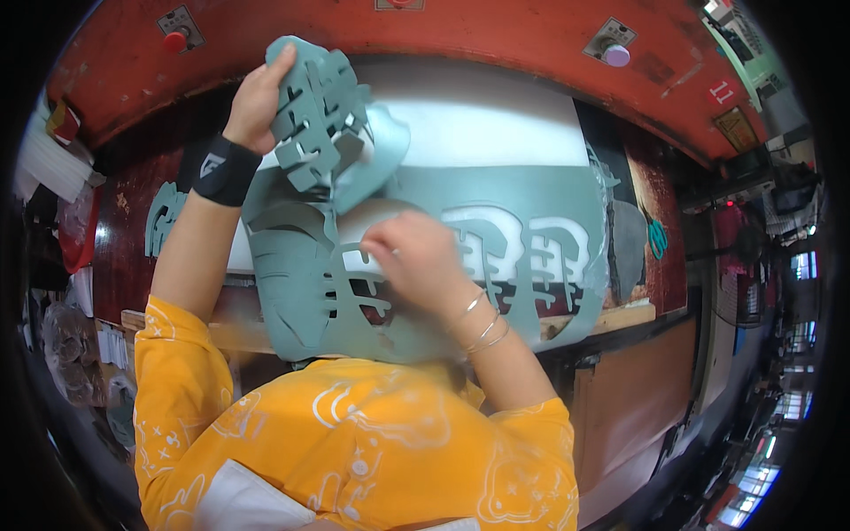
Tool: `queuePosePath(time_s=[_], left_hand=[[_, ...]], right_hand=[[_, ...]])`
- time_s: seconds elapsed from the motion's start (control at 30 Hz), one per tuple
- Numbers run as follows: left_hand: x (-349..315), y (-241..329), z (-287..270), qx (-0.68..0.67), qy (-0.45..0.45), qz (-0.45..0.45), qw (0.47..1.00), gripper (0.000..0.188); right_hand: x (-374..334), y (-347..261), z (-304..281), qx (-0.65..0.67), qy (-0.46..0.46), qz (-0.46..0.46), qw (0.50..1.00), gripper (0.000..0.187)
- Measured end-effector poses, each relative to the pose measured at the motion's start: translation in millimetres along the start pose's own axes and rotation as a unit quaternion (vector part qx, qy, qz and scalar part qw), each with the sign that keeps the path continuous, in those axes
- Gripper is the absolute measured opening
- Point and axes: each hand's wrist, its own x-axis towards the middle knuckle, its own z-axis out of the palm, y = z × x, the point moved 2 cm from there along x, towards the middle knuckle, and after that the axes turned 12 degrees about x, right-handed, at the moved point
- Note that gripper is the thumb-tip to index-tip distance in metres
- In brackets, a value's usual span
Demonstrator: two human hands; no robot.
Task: The person cuts a light green sheet with scissors, then places it into a red hydraulic press and activates it. They repeat this process with multiple cut pieces, peeling and stacking them afterward. Finally, they handle a large roll of the same material.
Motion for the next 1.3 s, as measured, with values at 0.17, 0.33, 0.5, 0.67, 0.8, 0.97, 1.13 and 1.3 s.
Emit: queuePosePath(time_s=[0.17, 0.33, 0.5, 0.67, 0.8, 0.97, 1.13, 1.3], left_hand=[[-5.3, -3.5, 13.8, 0.052, -0.055, -0.021, 0.997, 0.033], [-8.4, -12.4, 18.1, 0.042, -0.07, -0.023, 0.996, 0.035], [21.2, -8.3, -16.5, -0.096, -0.038, -0.032, 0.994, 0.04], [36.4, 52.4, -50.0, -0.127, -0.136, 0.191, 0.964, 0.036], [-23.3, 74.8, -58.2, 0.232, -0.006, 0.269, 0.935, 0.039], [-141.1, 10.5, -43.5, 0.538, -0.127, 0.312, 0.773, 0.031], [-211.6, -62.6, -46.9, 0.534, -0.242, 0.307, 0.749, 0.045], [-228.4, -88.7, -56.6, 0.545, -0.237, 0.329, 0.734, 0.056]], right_hand=[[44.1, 23.4, -17.1, -0.028, 0.184, -0.004, 0.983, 0.036], [91.2, 31.4, -8.3, -0.126, 0.186, -0.164, 0.961, 0.021], [35.2, 21.5, 7.3, -0.016, -0.058, -0.12, 0.991, 0.015], [-45.3, 5.1, 11.5, 0.082, -0.174, 0.092, 0.977, 0.016], [-64.1, -12.4, -4.8, 0.256, -0.124, 0.382, 0.879, 0.019], [-50.5, 7.8, 19.4, 0.281, -0.339, 0.332, 0.834, 0.024], [-51.9, 32.9, 66.0, 0.491, -0.403, 0.434, 0.639, 0.03], [-53.3, 45.7, 85.2, 0.585, -0.403, 0.402, 0.577, 0.037]])
